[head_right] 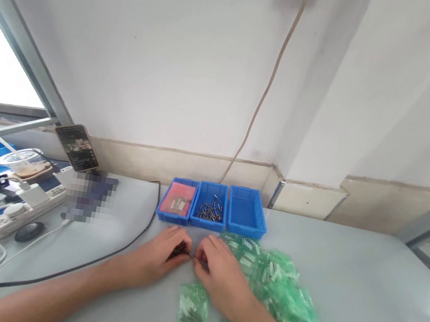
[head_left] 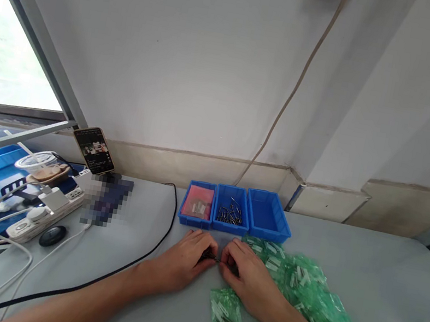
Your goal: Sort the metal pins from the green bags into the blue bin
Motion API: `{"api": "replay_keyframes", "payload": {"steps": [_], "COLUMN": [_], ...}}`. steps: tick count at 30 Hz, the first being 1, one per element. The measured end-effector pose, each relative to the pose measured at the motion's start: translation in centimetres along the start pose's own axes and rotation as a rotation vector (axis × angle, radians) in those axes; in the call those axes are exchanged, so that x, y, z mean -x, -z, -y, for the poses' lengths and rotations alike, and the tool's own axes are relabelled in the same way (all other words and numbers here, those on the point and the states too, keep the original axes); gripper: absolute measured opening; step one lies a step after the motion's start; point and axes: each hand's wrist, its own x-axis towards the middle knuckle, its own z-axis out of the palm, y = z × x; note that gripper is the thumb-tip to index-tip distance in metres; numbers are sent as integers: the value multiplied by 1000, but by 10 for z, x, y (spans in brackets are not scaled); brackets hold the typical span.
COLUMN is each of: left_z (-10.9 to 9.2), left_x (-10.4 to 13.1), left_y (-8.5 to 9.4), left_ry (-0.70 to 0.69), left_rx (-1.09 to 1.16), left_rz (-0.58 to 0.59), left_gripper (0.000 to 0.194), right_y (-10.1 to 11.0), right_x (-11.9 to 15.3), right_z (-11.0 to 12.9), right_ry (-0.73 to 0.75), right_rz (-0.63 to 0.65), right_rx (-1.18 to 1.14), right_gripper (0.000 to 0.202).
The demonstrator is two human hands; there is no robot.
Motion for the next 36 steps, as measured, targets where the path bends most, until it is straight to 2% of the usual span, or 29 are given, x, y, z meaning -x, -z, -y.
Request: {"api": "replay_keyframes", "payload": {"steps": [6,14,17,25,28,32,36], "left_z": [2,-4,-4,0,-1,0,1], "left_x": [1,-1,0,0,0,0,0], "left_y": [-3,2,2,1,1,0,-1], "left_ry": [17,6,-23,-78,-80,-79,-74], "left_rx": [-40,-31,-46,-58,-73,-90,-102], "left_rz": [-23,-13,-18,-22,-27,-35,-35], "left_gripper": [10,9,4,10,10,15,15], "right_y": [3,3,2,4,7,7,5], "right_x": [2,3,2,6,6,3,2], "right_z": [2,-3,-7,-7,-7,-11,-14], "right_ry": [-21,-133,-118,-132,-140,-112,-112], "right_rz": [-58,-146,-204,-358,-415,-438,-440], "right_rx": [-54,-120,-169,-283,-314,-312,-323], "right_gripper": [20,17,14,18,14,30,31]}}
